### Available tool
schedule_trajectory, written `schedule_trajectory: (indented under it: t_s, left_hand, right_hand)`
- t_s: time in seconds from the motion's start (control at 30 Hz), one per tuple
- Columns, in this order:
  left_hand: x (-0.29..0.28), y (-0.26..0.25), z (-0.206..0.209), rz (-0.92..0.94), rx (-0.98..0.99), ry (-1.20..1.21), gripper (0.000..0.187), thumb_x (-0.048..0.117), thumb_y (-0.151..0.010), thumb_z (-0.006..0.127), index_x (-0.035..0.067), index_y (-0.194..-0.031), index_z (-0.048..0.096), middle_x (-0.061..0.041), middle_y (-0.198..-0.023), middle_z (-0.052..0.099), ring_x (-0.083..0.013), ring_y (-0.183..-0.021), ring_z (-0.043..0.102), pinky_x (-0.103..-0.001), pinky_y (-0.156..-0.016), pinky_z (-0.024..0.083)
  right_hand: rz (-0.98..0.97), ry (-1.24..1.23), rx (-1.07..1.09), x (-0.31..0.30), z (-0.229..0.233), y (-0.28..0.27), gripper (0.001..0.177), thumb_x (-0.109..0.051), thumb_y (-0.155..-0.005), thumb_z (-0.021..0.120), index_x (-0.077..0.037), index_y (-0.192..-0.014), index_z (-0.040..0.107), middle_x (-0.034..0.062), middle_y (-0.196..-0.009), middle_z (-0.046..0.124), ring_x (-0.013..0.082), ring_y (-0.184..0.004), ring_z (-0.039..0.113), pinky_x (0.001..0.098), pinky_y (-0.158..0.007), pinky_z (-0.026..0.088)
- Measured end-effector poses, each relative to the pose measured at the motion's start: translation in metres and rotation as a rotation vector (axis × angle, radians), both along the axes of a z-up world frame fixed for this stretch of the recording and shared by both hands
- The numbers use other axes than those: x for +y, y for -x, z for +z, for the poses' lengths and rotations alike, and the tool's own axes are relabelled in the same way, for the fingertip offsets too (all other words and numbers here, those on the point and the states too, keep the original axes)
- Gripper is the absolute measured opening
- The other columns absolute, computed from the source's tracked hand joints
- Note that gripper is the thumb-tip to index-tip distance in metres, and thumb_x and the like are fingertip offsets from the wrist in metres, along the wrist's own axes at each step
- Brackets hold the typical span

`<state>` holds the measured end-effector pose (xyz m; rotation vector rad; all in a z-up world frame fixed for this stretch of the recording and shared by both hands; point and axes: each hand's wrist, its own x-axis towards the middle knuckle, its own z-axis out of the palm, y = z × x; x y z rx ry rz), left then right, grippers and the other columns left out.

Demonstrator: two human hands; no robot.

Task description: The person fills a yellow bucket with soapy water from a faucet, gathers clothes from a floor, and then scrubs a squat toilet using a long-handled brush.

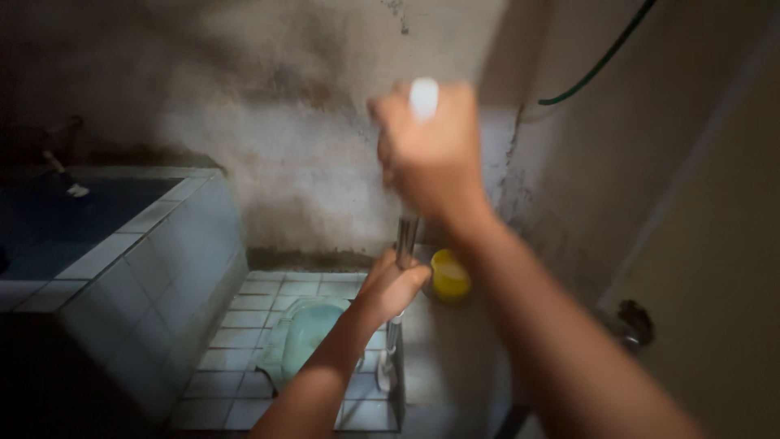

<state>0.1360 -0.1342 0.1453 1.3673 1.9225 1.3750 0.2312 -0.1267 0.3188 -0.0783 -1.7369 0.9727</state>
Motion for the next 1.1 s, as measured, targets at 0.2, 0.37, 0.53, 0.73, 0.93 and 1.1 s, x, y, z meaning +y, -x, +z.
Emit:
schedule_trajectory:
  t_s: [0.2, 0.37, 0.53, 0.73, 0.93, 1.1]
  left_hand:
    - [-0.009, -0.011, -0.053, -0.13, -1.114, -0.364, 0.017, 0.019, -0.095, 0.056, 0.022, -0.101, 0.071, 0.004, -0.094, 0.07, -0.0069, -0.091, 0.068, -0.028, -0.083, 0.054]
    - [0.0, -0.013, -0.087, -0.487, -0.969, -0.547, 0.04, 0.044, -0.092, 0.065, 0.016, -0.12, 0.059, -0.001, -0.119, 0.063, -0.0112, -0.115, 0.061, -0.029, -0.099, 0.051]
    - [0.003, -0.009, -0.061, -0.125, -0.956, -0.14, 0.031, 0.022, -0.105, 0.05, 0.003, -0.086, 0.065, -0.01, -0.082, 0.067, -0.0209, -0.078, 0.063, -0.037, -0.072, 0.05]
    - [0.016, -0.018, -0.077, 0.019, -0.015, 0.076, 0.042, 0.04, -0.091, 0.059, 0.0, -0.079, 0.065, -0.012, -0.066, 0.062, -0.024, -0.064, 0.061, -0.042, -0.062, 0.048]
    - [0.027, -0.007, -0.158, -0.303, -0.263, -0.303, 0.033, 0.021, -0.098, 0.057, 0.007, -0.128, 0.054, -0.009, -0.122, 0.06, -0.0184, -0.116, 0.06, -0.035, -0.1, 0.049]
    - [0.008, -0.013, -0.149, -0.288, -0.199, -0.44, 0.05, 0.021, -0.096, 0.062, 0.007, -0.14, 0.042, -0.012, -0.133, 0.056, -0.0211, -0.126, 0.057, -0.036, -0.103, 0.051]
  right_hand:
    - [-0.019, -0.069, -0.062, -0.032, -0.12, -0.013, 0.034, -0.012, -0.091, 0.065, -0.002, -0.064, 0.046, 0.0073, -0.055, 0.044, 0.012, -0.053, 0.041, 0.0341, -0.048, 0.036]
    - [-0.092, -0.005, -0.198, -0.036, -0.157, -0.023, 0.038, -0.013, -0.09, 0.065, -0.002, -0.061, 0.044, 0.006, -0.051, 0.04, 0.0113, -0.051, 0.039, 0.0366, -0.046, 0.034]
    - [-0.234, -0.367, 0.003, 0.004, -0.081, -0.02, 0.035, -0.014, -0.098, 0.064, -0.005, -0.068, 0.048, 0.0067, -0.061, 0.042, 0.0147, -0.054, 0.039, 0.0374, -0.054, 0.038]
    - [0.091, 0.239, -0.051, -0.005, -0.039, -0.05, 0.041, -0.012, -0.094, 0.062, -0.005, -0.059, 0.043, -0.0016, -0.049, 0.043, 0.0097, -0.043, 0.039, 0.0342, -0.039, 0.029]
    - [0.117, -0.11, -0.055, -0.006, -0.13, -0.056, 0.034, -0.011, -0.094, 0.064, -0.002, -0.066, 0.048, 0.0026, -0.06, 0.045, 0.0094, -0.059, 0.043, 0.0321, -0.052, 0.038]
    - [0.032, -0.049, -0.211, -0.012, -0.147, -0.054, 0.033, -0.014, -0.091, 0.067, -0.002, -0.064, 0.054, 0.0045, -0.055, 0.047, 0.0149, -0.051, 0.044, 0.0339, -0.049, 0.037]
